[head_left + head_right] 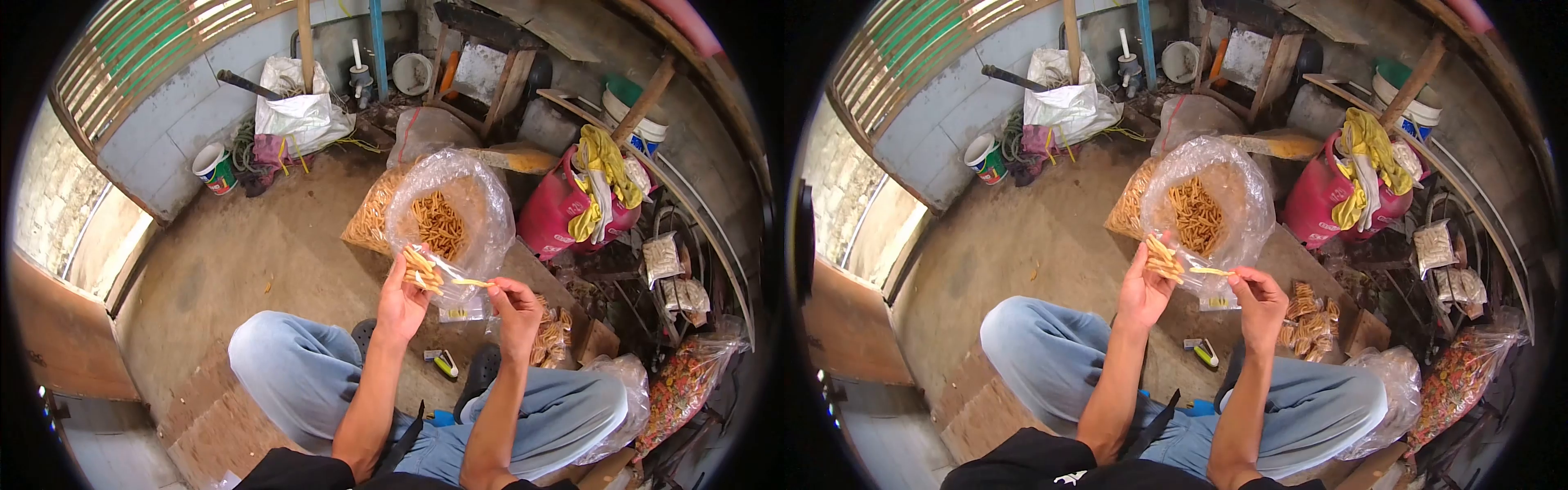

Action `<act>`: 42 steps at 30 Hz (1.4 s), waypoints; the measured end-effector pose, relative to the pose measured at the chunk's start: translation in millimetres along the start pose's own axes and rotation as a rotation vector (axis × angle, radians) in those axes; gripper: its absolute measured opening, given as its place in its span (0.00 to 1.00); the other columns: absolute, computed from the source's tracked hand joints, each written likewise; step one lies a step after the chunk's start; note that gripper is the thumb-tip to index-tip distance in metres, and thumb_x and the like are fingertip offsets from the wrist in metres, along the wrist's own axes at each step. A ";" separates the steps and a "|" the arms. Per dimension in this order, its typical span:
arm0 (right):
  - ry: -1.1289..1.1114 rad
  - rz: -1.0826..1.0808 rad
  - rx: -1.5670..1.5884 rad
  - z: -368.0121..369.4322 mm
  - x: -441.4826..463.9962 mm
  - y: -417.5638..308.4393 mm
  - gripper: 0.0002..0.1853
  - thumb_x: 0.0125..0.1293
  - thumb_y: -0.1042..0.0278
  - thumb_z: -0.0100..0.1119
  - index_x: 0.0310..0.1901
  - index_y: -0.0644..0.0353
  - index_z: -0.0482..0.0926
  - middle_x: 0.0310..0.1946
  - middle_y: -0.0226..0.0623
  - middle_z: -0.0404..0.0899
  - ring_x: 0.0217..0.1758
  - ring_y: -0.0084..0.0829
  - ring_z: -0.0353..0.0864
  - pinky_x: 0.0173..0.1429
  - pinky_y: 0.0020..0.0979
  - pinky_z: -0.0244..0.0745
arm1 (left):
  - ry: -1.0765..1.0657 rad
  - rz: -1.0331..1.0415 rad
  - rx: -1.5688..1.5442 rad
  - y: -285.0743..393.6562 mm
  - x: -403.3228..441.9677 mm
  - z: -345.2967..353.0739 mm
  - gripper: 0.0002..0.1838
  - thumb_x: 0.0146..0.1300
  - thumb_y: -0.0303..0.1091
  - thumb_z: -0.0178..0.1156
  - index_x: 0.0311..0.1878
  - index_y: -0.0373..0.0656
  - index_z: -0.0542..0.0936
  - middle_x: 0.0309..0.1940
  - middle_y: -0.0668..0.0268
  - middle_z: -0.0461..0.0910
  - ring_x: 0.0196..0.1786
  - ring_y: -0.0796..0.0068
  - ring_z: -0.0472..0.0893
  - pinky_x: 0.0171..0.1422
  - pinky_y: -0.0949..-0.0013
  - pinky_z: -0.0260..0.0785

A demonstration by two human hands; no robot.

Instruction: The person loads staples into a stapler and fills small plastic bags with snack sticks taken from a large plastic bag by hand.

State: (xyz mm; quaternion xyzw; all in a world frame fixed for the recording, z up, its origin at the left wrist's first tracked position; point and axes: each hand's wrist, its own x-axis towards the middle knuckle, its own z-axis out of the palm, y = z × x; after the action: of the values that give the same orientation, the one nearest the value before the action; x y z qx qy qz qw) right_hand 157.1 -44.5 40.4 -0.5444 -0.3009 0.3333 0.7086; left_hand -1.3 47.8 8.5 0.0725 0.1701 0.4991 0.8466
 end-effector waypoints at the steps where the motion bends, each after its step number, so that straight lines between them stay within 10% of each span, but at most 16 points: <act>1: 0.009 -0.003 -0.020 3.8 -1.5 2.1 0.08 0.58 0.78 0.66 0.41 0.64 0.82 0.35 0.31 0.83 0.33 0.15 0.75 0.34 0.17 0.67 | -0.008 0.020 0.021 -0.7 -0.8 1.3 0.18 0.74 0.43 0.45 0.62 0.48 0.68 0.60 0.66 0.74 0.51 0.69 0.79 0.54 0.65 0.76; 26: 0.196 -0.926 -0.684 39.5 -16.9 17.4 0.13 0.43 0.84 0.70 0.33 0.58 0.84 0.32 0.33 0.81 0.35 0.33 0.77 0.41 0.31 0.73 | 0.004 0.029 0.010 -1.3 -5.7 1.1 0.22 0.73 0.40 0.46 0.68 0.51 0.63 0.60 0.67 0.73 0.52 0.64 0.79 0.57 0.61 0.75; 36: 0.101 -0.815 -0.626 47.0 -16.7 29.6 0.12 0.46 0.85 0.68 0.33 0.60 0.83 0.33 0.35 0.81 0.36 0.35 0.77 0.42 0.29 0.72 | -0.015 0.054 0.050 -3.1 -2.6 -5.8 0.20 0.73 0.39 0.47 0.65 0.48 0.65 0.56 0.66 0.75 0.50 0.67 0.80 0.52 0.63 0.76; 42: 0.122 -0.338 -0.199 48.0 -14.1 32.3 0.09 0.53 0.84 0.66 0.34 0.61 0.81 0.38 0.33 0.78 0.40 0.24 0.75 0.46 0.26 0.71 | 0.016 0.051 0.101 -4.0 -5.9 2.1 0.20 0.72 0.38 0.49 0.64 0.45 0.65 0.53 0.63 0.77 0.50 0.70 0.80 0.50 0.65 0.78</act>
State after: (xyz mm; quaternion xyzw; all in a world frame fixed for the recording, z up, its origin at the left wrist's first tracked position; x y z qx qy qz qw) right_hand 106.1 -22.4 18.9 -0.5727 -0.3758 0.1449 0.7140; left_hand 0.1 40.8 10.6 0.1154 0.2000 0.5117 0.8275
